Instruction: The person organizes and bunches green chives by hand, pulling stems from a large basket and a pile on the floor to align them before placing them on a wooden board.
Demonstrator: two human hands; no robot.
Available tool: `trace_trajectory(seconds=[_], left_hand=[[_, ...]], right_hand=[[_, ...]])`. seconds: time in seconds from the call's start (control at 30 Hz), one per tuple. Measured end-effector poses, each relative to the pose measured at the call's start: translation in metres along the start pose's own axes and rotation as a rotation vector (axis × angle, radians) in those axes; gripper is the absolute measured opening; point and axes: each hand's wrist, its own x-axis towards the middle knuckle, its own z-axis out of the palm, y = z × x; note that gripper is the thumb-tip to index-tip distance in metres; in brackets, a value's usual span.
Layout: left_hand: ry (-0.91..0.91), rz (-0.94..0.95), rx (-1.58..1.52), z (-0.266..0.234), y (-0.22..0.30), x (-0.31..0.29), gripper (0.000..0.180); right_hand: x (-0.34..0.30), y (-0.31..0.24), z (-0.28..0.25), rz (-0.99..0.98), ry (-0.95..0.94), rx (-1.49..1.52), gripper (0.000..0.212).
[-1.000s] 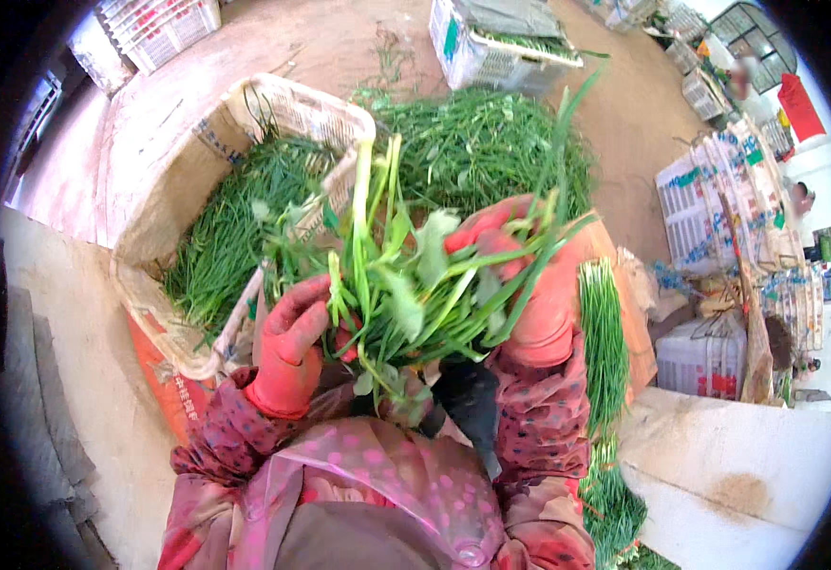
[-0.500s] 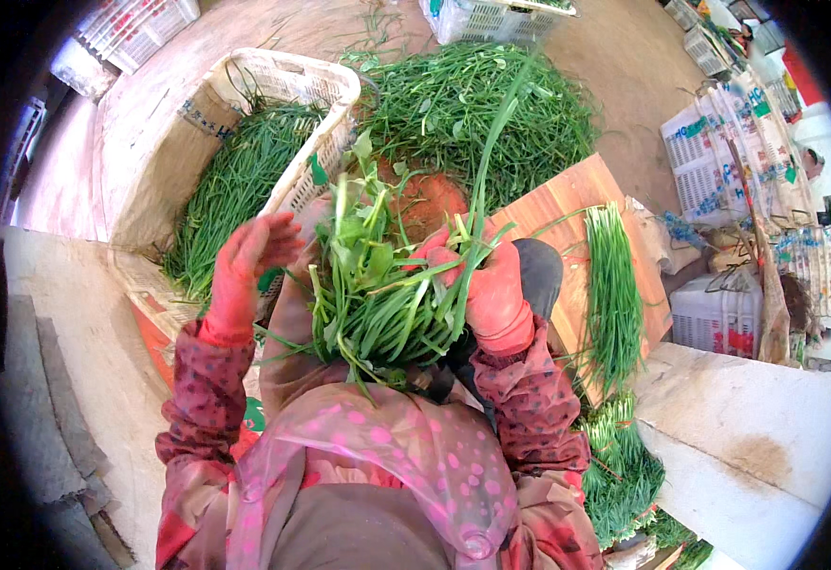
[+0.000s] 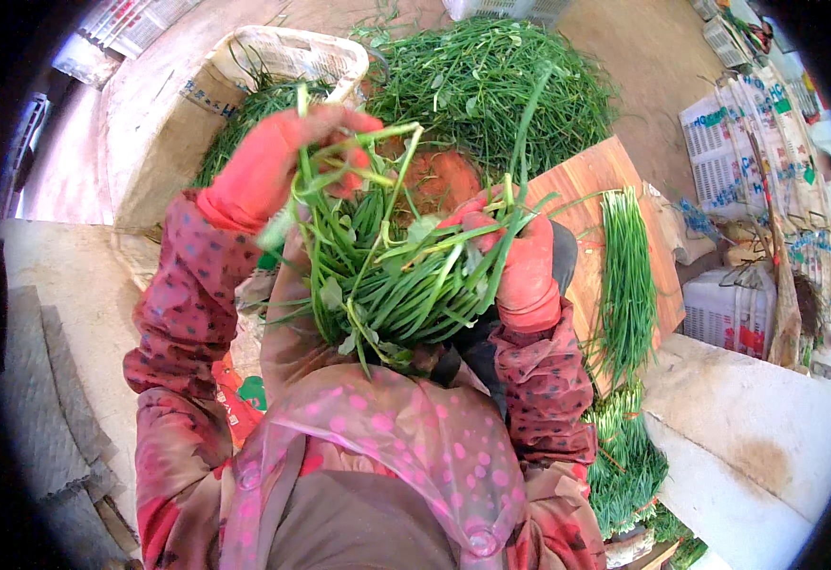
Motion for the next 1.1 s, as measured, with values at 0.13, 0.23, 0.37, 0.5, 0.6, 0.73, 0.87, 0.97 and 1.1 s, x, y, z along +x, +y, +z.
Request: trace_trajectory(seconds=[0.13,0.23,0.37,0.5,0.6,0.73,0.87,0.97,1.1], left_hand=[[0.024,0.120,0.219,0.015,0.047,-0.001,0.043],[0.011,0.141,0.218,0.027,0.058,0.004,0.039],[-0.080,-0.018,0.346,0.037,0.055,0.011,0.041],[-0.391,-0.289,0.440,0.050,0.046,0.009,0.054],[-0.553,-0.315,0.438,0.056,0.040,0.005,0.049],[-0.552,-0.349,0.494,0.066,0.047,0.012,0.036],[-0.461,-0.028,0.718,0.091,0.104,0.014,0.036],[-0.370,0.221,0.798,0.114,0.156,0.013,0.043],[-0.133,0.547,0.612,0.108,0.191,0.003,0.041]], right_hand=[[0.002,0.006,-0.014,-0.014,-0.008,0.004,0.020],[0.000,0.010,-0.023,-0.035,0.005,0.151,0.023],[-0.007,0.002,-0.016,-0.045,-0.014,-0.010,0.018],[-0.012,0.002,-0.022,-0.036,-0.027,-0.036,0.019],[-0.013,0.003,-0.019,0.004,-0.072,0.040,0.022],[-0.011,0.007,-0.021,-0.007,-0.064,0.044,0.023],[-0.001,0.012,-0.036,0.009,-0.027,0.062,0.017],[0.009,0.030,-0.063,-0.010,0.048,0.050,0.019],[0.021,0.030,-0.044,0.036,0.010,0.335,0.024]])
